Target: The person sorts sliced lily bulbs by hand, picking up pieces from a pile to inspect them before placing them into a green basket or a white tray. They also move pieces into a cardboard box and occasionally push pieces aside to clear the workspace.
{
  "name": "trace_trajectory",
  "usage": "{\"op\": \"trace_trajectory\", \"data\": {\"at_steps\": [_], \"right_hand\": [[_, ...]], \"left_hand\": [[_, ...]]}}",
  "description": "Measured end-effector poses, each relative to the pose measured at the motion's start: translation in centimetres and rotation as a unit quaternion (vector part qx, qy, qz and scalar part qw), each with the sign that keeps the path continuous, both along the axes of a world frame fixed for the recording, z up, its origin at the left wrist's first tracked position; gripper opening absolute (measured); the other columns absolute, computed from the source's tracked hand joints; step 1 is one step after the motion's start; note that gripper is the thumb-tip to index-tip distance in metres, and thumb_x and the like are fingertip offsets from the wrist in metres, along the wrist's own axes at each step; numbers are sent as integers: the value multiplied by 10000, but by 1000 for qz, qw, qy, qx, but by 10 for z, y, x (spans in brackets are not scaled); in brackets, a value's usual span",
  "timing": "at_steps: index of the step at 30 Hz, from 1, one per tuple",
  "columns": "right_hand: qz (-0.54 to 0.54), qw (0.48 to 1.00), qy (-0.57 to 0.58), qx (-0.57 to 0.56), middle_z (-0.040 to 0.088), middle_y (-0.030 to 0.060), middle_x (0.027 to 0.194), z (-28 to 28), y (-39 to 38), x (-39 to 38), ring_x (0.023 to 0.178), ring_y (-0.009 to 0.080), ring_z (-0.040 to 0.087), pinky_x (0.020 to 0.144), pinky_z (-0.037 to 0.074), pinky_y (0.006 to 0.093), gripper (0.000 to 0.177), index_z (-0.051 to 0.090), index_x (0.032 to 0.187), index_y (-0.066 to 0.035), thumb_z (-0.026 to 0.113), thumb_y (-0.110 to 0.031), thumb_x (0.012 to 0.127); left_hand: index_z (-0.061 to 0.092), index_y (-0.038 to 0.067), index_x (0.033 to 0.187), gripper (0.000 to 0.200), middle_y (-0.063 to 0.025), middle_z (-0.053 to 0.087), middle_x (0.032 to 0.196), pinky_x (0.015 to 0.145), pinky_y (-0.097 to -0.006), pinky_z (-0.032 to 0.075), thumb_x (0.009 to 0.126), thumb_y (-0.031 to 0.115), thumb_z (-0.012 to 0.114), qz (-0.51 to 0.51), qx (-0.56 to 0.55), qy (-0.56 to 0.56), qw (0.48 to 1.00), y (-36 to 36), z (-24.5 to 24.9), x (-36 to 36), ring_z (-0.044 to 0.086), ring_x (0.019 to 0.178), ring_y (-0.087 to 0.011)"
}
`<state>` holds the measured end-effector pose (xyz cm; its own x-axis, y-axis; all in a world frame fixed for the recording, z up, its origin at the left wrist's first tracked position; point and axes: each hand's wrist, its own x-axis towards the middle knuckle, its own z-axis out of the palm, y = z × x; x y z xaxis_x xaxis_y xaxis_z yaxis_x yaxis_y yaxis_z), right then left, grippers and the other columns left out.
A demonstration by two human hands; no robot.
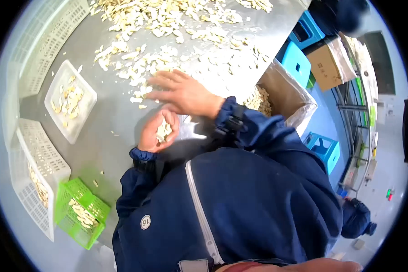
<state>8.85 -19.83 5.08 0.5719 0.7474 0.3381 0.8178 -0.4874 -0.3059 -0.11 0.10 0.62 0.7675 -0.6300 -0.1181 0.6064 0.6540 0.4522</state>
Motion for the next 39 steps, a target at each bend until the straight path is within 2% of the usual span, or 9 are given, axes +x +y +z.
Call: {"op": "trace_trajectory", "data": {"at_steps": [6,10,14,18,20,26,33,36,39], "right_hand": [[1,999,-18,-48,515,52,1574,-33,14,22,1485,263,449,1233,320,561,516,592,1464,-308,690,-427,972],[-159,985,-28,-67,609,65,1422,-26,-60,13,1403,272,525,1181,379,589,348,654,1331,-229,662,-284,987],[-273,959,-3,-78,592,93,1487,5,-103,-31,1454,299,489,1205,372,583,415,648,1396,-210,652,-380,1018],[-70,995,56,-53,486,85,1613,-3,-76,-70,1521,262,422,1257,325,526,465,633,1434,-226,640,-441,1023],[-59,995,68,-49,507,86,1594,-13,-71,-72,1524,262,417,1263,321,513,421,659,1394,-209,653,-400,1019],[-179,983,-38,-17,686,91,1313,-9,-118,-45,1312,277,605,1137,462,481,252,730,1214,-141,722,-229,978],[-377,924,-52,-21,720,60,1249,-22,-199,-56,1274,306,611,1118,468,456,178,756,1126,-135,722,-168,954],[-268,963,-15,39,693,87,1304,-11,-154,-48,1302,327,594,1133,459,473,238,747,1164,-131,748,-209,939],[-38,999,26,15,576,138,1471,-9,-83,-38,1439,340,482,1221,373,493,448,662,1325,-125,748,-340,942]], "left_hand": [[525,59,1012,343,-121,551,950,378,-203,340,1127,375,460,27,5,-4,1000,0,0,0,507,609,-127],[560,64,1005,352,-110,576,950,395,-204,333,1120,387,478,43,20,46,998,-2,2,3,513,615,-121],[572,72,1001,355,-109,592,953,403,-211,318,1117,396,485,28,32,52,998,-3,1,3,509,608,-117],[525,61,1020,307,-106,545,975,380,-190,330,1128,343,466,23,10,30,999,-3,-4,3,489,628,-117],[525,61,1020,307,-106,545,975,378,-192,334,1133,338,457,30,9,25,999,-3,-2,3,490,632,-118],[529,59,1024,305,-104,550,982,377,-187,345,1151,309,411,48,3,53,997,-3,2,2,496,652,-112],[533,63,1028,299,-101,552,988,375,-190,337,1146,316,425,50,4,52,997,-1,0,1,498,653,-112],[543,68,1025,299,-97,555,989,380,-194,330,1138,325,441,48,-16,57,997,-4,0,2,505,653,-113],[548,73,1025,296,-92,551,981,384,-200,325,1133,331,453,52,-32,36,997,1,2,2,514,653,-116]]}}
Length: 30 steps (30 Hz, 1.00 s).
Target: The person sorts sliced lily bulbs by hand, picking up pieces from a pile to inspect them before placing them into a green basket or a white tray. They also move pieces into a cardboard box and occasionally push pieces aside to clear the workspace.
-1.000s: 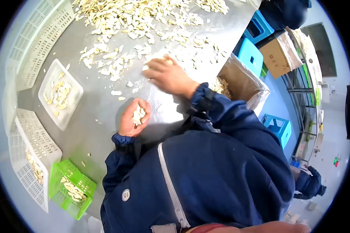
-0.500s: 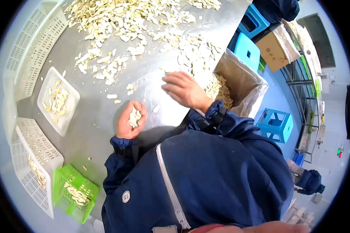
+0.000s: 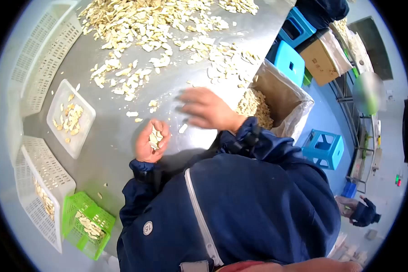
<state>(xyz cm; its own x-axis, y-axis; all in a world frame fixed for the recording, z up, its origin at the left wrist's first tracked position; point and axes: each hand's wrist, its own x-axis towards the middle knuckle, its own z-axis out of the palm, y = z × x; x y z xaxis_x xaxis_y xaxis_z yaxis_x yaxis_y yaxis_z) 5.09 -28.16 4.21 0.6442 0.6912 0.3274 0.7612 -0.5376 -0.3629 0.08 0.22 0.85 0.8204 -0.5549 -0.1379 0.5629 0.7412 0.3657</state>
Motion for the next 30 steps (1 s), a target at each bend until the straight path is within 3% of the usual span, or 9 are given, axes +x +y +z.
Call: {"op": "trace_trajectory", "data": {"at_steps": [3,8,11,13,15,18,23,28,30], "right_hand": [[105,994,21,-29,512,140,1548,-14,65,-7,1532,317,372,1288,261,513,572,584,1403,-86,688,-448,972],[86,993,-31,-80,513,112,1563,-26,81,29,1524,274,404,1273,290,516,415,619,1312,-89,688,-325,977],[20,998,-55,6,669,102,1291,-33,60,77,1258,302,621,1109,475,465,226,662,1122,-78,719,-185,931],[-23,992,-122,-10,667,115,1280,-25,43,104,1209,318,638,1018,510,449,213,669,1086,-63,734,-126,892],[-68,990,-121,-38,663,133,1249,-4,43,112,1169,336,643,1050,504,450,228,661,1108,-53,714,-190,934],[12,999,24,-19,660,154,1282,20,65,131,1162,381,650,1030,520,453,257,663,1139,-57,723,-208,939],[-58,997,-51,24,584,204,1482,25,99,236,1223,429,654,1047,539,472,433,675,1353,-161,724,-361,972],[-237,960,2,-149,440,197,1634,19,101,356,1549,425,322,1238,343,541,690,554,1537,-265,475,-711,1017],[-239,955,54,-165,488,190,1601,19,105,374,1520,388,386,1217,375,528,743,554,1537,-205,522,-711,994]], "left_hand": [[520,67,1032,270,-84,510,966,378,-198,325,1133,309,453,29,-31,-18,999,0,-4,-3,503,649,-114],[542,56,1030,275,-77,517,946,376,-198,336,1126,304,475,129,-57,50,989,4,-5,1,498,660,-116],[576,70,1036,270,-73,562,970,392,-199,346,1120,311,485,126,-52,58,989,4,-11,2,511,692,-112],[591,95,1044,266,-71,588,996,419,-200,339,1116,332,492,112,-56,55,991,5,-16,2,519,707,-110],[592,88,1048,269,-76,593,989,416,-204,352,1119,325,487,115,-63,58,990,5,-16,3,529,710,-114],[586,70,1060,281,-80,595,985,401,-201,364,1125,316,467,119,-74,59,988,4,-16,4,532,702,-110],[568,85,1053,300,-85,588,981,412,-215,363,1132,348,448,109,-60,61,990,6,-12,2,522,674,-114],[550,97,1054,315,-73,588,964,420,-231,368,1141,368,416,107,-20,56,992,6,-19,1,514,653,-126],[548,98,1056,300,-69,591,962,421,-230,370,1138,360,426,107,-15,69,992,5,-21,4,516,654,-136]]}}
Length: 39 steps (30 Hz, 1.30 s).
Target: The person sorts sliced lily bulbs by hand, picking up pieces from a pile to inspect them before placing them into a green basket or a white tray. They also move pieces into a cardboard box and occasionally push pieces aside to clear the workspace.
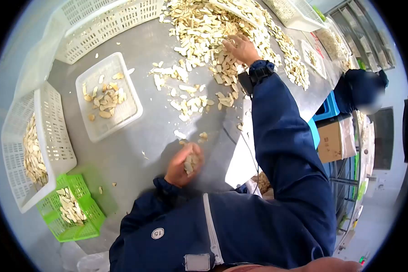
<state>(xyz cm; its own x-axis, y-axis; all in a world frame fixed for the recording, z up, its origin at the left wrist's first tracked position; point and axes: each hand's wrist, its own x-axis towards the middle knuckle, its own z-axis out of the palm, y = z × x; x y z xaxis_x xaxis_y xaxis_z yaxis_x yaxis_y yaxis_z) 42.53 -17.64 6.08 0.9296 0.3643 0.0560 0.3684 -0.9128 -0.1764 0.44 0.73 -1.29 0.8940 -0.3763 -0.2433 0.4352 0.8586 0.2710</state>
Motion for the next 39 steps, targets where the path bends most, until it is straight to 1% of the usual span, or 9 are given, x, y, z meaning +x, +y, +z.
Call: {"op": "trace_trajectory", "data": {"at_steps": [5,8,12,19,23,26,29,35,39], "right_hand": [[162,985,-7,60,566,218,1509,-13,-4,-54,1207,373,686,1042,541,453,758,673,1379,-63,646,-683,943],[179,954,218,97,595,206,1471,34,-6,-138,1241,376,659,1018,551,444,558,681,1382,-127,764,-465,947],[168,977,42,123,538,174,1547,26,-56,-199,1290,371,639,1032,552,430,447,681,1395,-175,734,-348,987],[191,972,88,107,607,142,1473,15,-103,-285,1244,354,656,1034,554,431,403,725,1307,-145,715,-80,910],[79,988,-43,126,631,130,1426,0,-98,-304,1211,360,656,1020,548,439,337,743,1265,-140,730,-125,929],[195,956,14,219,637,121,1400,8,-53,-341,1261,339,627,1046,528,445,332,753,1239,-166,777,-206,911],[279,948,-46,149,666,81,1345,-1,-41,-336,1263,327,621,1092,486,459,223,786,1118,-174,774,-214,899],[180,970,-8,162,774,59,1059,21,-24,-285,1062,291,706,909,565,414,182,801,1059,-147,720,-182,900],[248,958,-96,109,748,36,1060,4,30,-259,1034,269,695,859,580,408,200,790,1084,-169,688,-157,912]], "left_hand": [[571,98,1044,320,-56,579,898,462,-250,361,1135,370,428,-7,-17,3,1000,-1,7,0,496,629,-124],[585,91,1043,322,-58,575,881,479,-258,358,1131,366,440,-19,-38,-27,999,1,9,3,502,635,-124],[550,91,1054,308,-73,576,945,429,-231,347,1143,348,406,13,2,7,1000,-4,21,0,459,609,-101],[572,78,1026,275,-76,597,992,437,-200,371,1137,294,443,29,-10,-33,999,-5,4,-7,532,731,-115],[584,88,1054,288,-90,616,1011,443,-203,369,1130,336,460,0,-13,-8,1000,0,17,-24,550,737,-126],[584,85,1065,292,-85,611,1020,441,-208,377,1133,338,454,-14,-22,-13,1000,2,19,-36,546,733,-122],[572,60,1071,294,-79,578,1010,417,-192,389,1140,316,445,3,-35,8,999,3,19,-41,518,729,-106],[588,68,1093,284,-76,578,1008,425,-195,382,1134,319,461,33,-45,12,998,13,11,-42,517,739,-116],[592,82,1105,277,-78,576,1020,432,-198,384,1133,325,463,20,-33,8,999,12,10,-38,516,745,-118]]}}
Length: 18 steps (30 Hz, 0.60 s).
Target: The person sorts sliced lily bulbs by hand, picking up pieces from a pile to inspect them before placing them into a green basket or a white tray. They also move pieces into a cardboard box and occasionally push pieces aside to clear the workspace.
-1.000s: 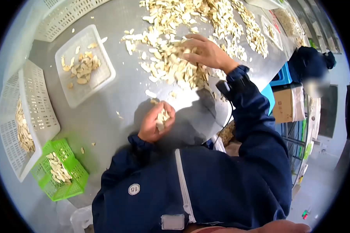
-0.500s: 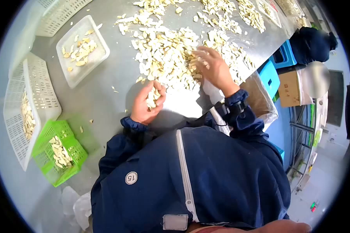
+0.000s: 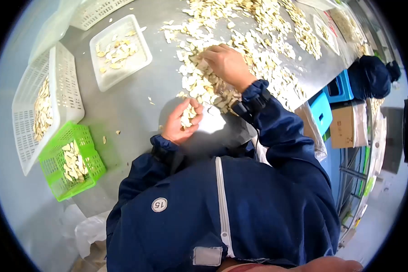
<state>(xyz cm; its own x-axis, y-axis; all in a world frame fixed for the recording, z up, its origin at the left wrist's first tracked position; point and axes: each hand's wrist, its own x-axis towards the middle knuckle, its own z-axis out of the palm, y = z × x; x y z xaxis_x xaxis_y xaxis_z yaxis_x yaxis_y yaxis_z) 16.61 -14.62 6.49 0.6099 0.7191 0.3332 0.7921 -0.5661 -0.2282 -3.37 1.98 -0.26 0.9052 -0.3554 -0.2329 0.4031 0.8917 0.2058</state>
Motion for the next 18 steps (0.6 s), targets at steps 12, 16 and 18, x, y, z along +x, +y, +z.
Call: {"op": "trace_trajectory", "data": {"at_steps": [12,16,18], "right_hand": [[-15,994,-3,-106,752,92,989,-12,32,37,912,308,729,827,590,420,258,749,1176,-106,660,-272,1001],[7,967,253,-21,784,131,986,36,80,20,845,302,754,793,586,389,338,720,1273,-66,642,-294,1035],[43,956,259,135,768,183,988,40,97,13,855,319,751,775,574,400,349,716,1273,-60,629,-306,1042]], "left_hand": [[584,71,1088,300,-84,576,1019,470,-219,377,1141,327,437,-7,-19,-24,999,0,-2,2,521,735,-125],[587,75,1085,307,-76,576,1010,478,-235,372,1138,345,448,-1,12,3,1000,-2,-2,2,528,723,-127],[585,77,1093,300,-68,577,1002,481,-238,371,1137,342,452,-2,-12,-4,1000,-1,-1,3,532,717,-130]]}}
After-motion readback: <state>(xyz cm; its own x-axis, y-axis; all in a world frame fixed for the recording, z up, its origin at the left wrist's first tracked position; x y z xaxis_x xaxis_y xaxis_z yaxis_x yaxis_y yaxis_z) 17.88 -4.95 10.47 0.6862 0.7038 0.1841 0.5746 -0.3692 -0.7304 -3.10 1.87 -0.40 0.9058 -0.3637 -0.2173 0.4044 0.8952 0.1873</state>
